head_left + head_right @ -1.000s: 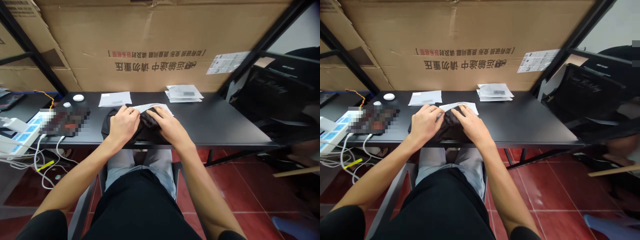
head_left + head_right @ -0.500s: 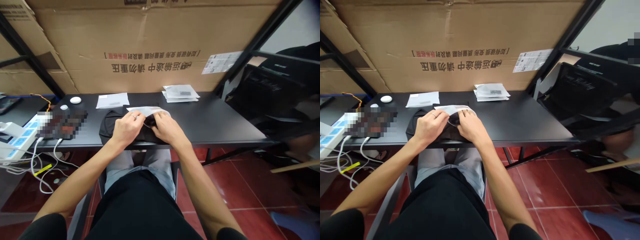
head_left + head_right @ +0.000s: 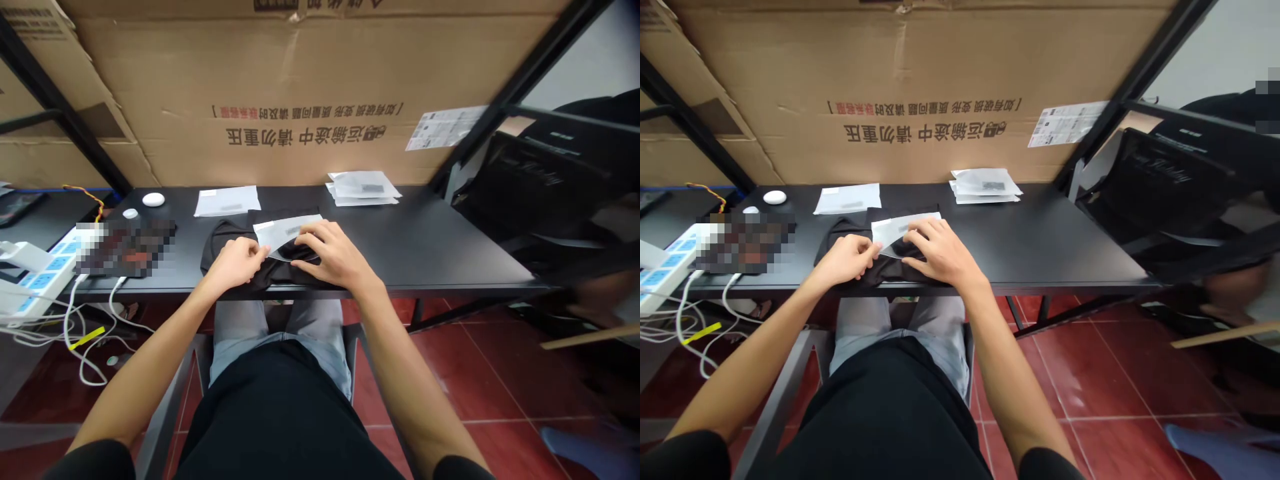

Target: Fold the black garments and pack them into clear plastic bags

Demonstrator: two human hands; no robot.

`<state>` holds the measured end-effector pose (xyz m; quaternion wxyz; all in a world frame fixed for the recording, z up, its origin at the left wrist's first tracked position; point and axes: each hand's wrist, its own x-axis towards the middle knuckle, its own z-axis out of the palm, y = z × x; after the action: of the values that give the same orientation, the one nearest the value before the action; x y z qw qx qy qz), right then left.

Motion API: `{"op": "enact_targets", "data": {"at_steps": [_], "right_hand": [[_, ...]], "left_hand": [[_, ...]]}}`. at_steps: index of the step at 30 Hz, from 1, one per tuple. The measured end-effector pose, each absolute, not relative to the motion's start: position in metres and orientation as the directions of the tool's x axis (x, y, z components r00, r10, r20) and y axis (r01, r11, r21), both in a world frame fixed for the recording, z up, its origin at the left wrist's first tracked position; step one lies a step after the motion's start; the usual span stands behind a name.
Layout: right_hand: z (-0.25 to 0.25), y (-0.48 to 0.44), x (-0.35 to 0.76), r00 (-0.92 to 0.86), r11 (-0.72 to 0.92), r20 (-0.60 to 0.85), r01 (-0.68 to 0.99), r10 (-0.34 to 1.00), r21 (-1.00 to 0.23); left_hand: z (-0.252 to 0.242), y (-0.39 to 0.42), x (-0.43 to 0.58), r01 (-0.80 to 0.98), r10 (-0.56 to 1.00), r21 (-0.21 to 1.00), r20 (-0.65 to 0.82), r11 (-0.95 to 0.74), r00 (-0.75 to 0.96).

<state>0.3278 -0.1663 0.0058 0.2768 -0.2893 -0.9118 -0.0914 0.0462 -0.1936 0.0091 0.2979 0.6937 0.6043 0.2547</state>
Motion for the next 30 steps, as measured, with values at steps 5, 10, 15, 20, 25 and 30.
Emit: {"op": "enact_targets", "data": {"at_steps": [5,10,15,20,25,30], "right_hand": [[0.0,-0.163,0.328,-0.581,0.726,0.552,0.684,0.598,-0.066],[-0.015,-0.158,0.311,-0.548,0.662,0.54,0.749,0.639,-0.023],[-0.017,-0.158,0.303,-0.553,0.699,0.598,0.715,0.58,-0.016],[-0.007,-0.17,0.293,-0.668,0.898,0.646,0.434,0.369,-0.065],[-0.008,-0.174,0.286,-0.631,0.872,0.699,0.489,0.336,0.022],[-0.007,-0.175,0.288,-0.642,0.866,0.695,0.497,0.325,0.054]], "left_hand": [[0.003,-0.189,0.049,0.492,0.979,0.864,0.003,-0.106,0.206],[0.005,-0.191,0.053,0.421,0.961,0.901,-0.016,-0.105,0.275],[0.008,-0.192,0.052,0.469,0.971,0.876,-0.006,-0.111,0.241],[0.013,-0.193,0.058,0.379,0.96,0.914,0.038,-0.146,0.279],[0.018,-0.197,0.064,0.299,0.948,0.938,0.082,-0.178,0.306],[0.018,-0.199,0.064,0.294,0.95,0.937,0.095,-0.186,0.297]]}}
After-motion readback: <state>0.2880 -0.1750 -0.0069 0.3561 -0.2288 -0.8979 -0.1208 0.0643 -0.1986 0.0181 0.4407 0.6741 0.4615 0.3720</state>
